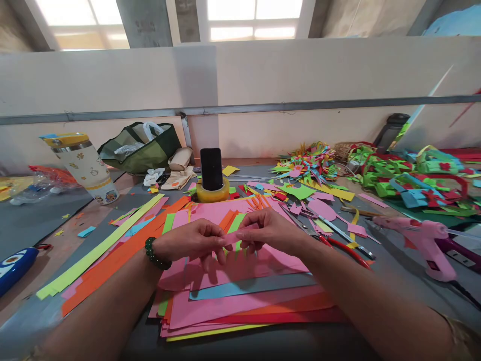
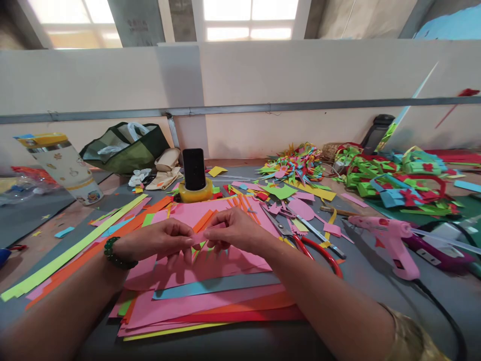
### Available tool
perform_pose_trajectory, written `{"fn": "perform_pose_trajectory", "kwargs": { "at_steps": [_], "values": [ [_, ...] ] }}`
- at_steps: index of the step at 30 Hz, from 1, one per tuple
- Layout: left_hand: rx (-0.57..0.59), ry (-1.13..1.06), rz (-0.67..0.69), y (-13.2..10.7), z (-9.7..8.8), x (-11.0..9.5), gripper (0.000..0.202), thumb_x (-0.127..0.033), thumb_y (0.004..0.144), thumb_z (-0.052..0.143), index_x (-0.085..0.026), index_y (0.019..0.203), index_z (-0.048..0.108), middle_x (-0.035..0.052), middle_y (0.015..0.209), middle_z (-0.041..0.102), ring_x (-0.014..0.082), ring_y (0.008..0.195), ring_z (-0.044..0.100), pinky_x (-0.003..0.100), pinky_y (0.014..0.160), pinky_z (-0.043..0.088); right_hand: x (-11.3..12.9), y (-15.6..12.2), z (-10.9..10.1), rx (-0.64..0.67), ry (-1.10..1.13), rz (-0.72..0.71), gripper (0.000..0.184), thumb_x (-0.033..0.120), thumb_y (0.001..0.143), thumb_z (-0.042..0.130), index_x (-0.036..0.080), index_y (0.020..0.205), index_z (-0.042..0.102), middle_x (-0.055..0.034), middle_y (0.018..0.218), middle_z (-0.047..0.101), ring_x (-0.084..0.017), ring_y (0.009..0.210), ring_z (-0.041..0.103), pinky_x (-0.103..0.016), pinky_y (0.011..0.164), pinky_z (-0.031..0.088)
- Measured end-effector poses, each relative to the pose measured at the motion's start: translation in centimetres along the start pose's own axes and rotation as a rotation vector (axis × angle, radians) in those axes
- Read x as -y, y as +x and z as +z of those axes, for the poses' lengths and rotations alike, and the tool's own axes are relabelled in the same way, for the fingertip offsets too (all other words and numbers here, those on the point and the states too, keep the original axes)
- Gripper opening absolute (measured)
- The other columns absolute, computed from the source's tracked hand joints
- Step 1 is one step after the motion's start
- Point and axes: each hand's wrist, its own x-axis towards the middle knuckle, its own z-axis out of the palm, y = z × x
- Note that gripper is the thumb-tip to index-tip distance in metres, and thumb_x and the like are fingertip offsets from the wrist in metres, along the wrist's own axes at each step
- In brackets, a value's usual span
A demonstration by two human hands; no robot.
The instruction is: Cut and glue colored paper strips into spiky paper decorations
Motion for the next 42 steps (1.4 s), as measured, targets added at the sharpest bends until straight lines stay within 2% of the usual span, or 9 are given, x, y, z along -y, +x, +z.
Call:
{"fn": "perform_pose_trajectory", "kwargs": {
  "at_steps": [6, 12, 15, 18, 26, 31, 35, 39, 42],
  "values": [
    [0.095, 0.096, -0.079, -0.7, -1.1, -0.5, 0.033, -0.043, 0.081, 0.059, -0.013, 0.09, 0.069, 0.0078, 0.084, 0.073, 0.0082, 0.047, 0.06, 0.016, 0.043, 0.037, -0.2, 0.2, -0.6, 0.047, 0.026, -0.005, 0.029, 0.039, 0.072, 0.071, 0.014, 0.087, 0.073, -0.0037, 0.066, 0.07, -0.012, 0.056, 0.065, -0.019, 0.05, 0.051],
    [0.177, -0.137, 0.001, 0.0, -0.5, 0.3, 0.049, -0.053, 0.087, 0.043, -0.011, 0.089, 0.069, 0.0112, 0.089, 0.071, 0.0179, 0.076, 0.067, 0.029, 0.075, 0.05, -0.6, 0.2, -0.5, 0.094, 0.032, -0.002, 0.029, 0.038, 0.071, 0.072, 0.016, 0.089, 0.074, -0.004, 0.068, 0.071, -0.012, 0.057, 0.066, -0.018, 0.051, 0.051],
    [0.122, -0.304, -0.012, 1.0, 0.4, 1.1, 0.049, -0.054, 0.084, 0.048, -0.009, 0.081, 0.067, 0.0093, 0.073, 0.069, 0.0162, 0.063, 0.064, 0.028, 0.065, 0.05, -0.6, 0.2, -0.1, 0.124, 0.026, 0.017, 0.029, 0.039, 0.071, 0.071, 0.015, 0.087, 0.074, -0.0046, 0.071, 0.072, -0.012, 0.058, 0.067, -0.017, 0.05, 0.05],
    [0.07, -0.288, -0.033, 1.5, 0.8, 1.4, 0.042, -0.049, 0.083, 0.054, -0.009, 0.074, 0.065, 0.0041, 0.06, 0.063, 0.0088, 0.045, 0.053, 0.02, 0.048, 0.041, -0.4, 0.2, 0.1, 0.112, 0.037, 0.025, 0.03, 0.039, 0.071, 0.072, 0.013, 0.085, 0.073, -0.0056, 0.073, 0.072, -0.012, 0.059, 0.067, -0.017, 0.051, 0.05],
    [0.073, -0.244, -0.028, 1.4, 0.3, 1.6, 0.044, -0.05, 0.081, 0.057, -0.01, 0.065, 0.064, -0.0001, 0.055, 0.055, 0.0018, 0.039, 0.028, 0.019, 0.04, 0.021, 0.1, 0.0, 0.0, 0.115, 0.071, -0.008, 0.025, 0.035, 0.071, 0.072, 0.012, 0.08, 0.066, -0.0045, 0.072, 0.071, -0.012, 0.06, 0.067, -0.019, 0.054, 0.051],
    [0.047, -0.22, -0.055, 1.3, 0.2, 1.1, 0.039, -0.047, 0.081, 0.058, -0.01, 0.083, 0.07, -0.0033, 0.049, 0.05, 0.0022, 0.038, 0.027, 0.018, 0.039, 0.018, 0.4, -0.1, -0.7, 0.102, 0.019, -0.036, 0.025, 0.035, 0.073, 0.071, 0.012, 0.082, 0.069, -0.0043, 0.072, 0.071, -0.01, 0.059, 0.065, -0.017, 0.053, 0.049],
    [-0.019, -0.204, -0.052, 1.1, 0.4, 0.6, 0.036, -0.045, 0.081, 0.057, -0.011, 0.08, 0.069, -0.0041, 0.049, 0.049, 0.002, 0.036, 0.031, 0.018, 0.037, 0.021, 0.5, -0.1, -1.2, 0.116, 0.016, -0.018, 0.03, 0.04, 0.072, 0.072, 0.014, 0.087, 0.072, -0.0045, 0.077, 0.071, -0.01, 0.062, 0.064, -0.017, 0.055, 0.049],
    [-0.124, -0.11, 0.006, 1.3, 1.0, 0.7, 0.038, -0.047, 0.083, 0.054, -0.012, 0.075, 0.068, -0.0036, 0.05, 0.052, 0.0019, 0.034, 0.035, 0.017, 0.037, 0.025, 0.5, 0.1, -1.1, 0.03, 0.015, 0.018, 0.035, 0.047, 0.073, 0.069, 0.013, 0.082, 0.071, -0.0056, 0.076, 0.071, -0.01, 0.062, 0.064, -0.017, 0.055, 0.048],
    [-0.181, -0.034, 0.006, 1.4, 1.4, 0.8, 0.041, -0.049, 0.083, 0.052, -0.012, 0.076, 0.068, -0.0033, 0.05, 0.052, 0.0026, 0.035, 0.038, 0.017, 0.037, 0.027, 0.4, 0.2, -0.9, -0.002, -0.013, 0.021, 0.031, 0.043, 0.072, 0.07, 0.013, 0.079, 0.071, -0.0049, 0.072, 0.07, -0.009, 0.058, 0.063, -0.017, 0.052, 0.046]
  ]
}}
